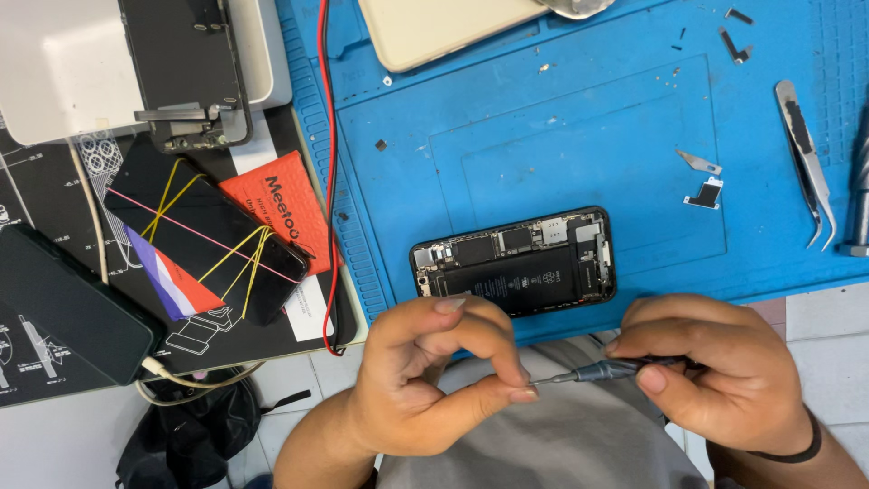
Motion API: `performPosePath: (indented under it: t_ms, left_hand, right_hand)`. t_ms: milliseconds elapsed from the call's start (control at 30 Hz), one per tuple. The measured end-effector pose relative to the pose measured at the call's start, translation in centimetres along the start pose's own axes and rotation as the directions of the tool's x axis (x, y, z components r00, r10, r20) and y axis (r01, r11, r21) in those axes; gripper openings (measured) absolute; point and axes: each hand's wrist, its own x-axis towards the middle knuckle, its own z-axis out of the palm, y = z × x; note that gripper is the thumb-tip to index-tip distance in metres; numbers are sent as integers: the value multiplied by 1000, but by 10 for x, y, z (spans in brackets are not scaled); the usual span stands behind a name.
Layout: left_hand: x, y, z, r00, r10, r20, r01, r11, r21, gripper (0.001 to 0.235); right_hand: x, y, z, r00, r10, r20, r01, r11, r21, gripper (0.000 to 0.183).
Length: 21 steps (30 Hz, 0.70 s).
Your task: The person uses a precision screwdriver to remove screws from a disassembled smartphone placed on a blue work mat. The person then uses a metal spudger to pry and lift internal components and ribbon cables while working on the phone's motherboard area.
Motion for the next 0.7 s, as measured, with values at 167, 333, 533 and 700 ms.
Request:
performPosePath:
  t_ms: [167,333,533,700]
  left_hand:
    - [-1,2,-3,1000,-8,20,8,1000,18,82]
    - [-2,5,-7,997,-37,65,34,998,47,77]
    - [1,11,-13,980,-136,144,121,987,110,63]
    - [9,16,-12,981,-104,163,63,969,239,59]
  right_hand:
    - [0,-4,0,1000,-14,22,14,1000,-3,18]
    - [0,-8,0,999,-34,25,35,998,-57,21]
    - [0,-12,-3,996,-54,70,57,997,-45,23]
    - [-7,-10,-7,998,-13,65,20,994,-106,22]
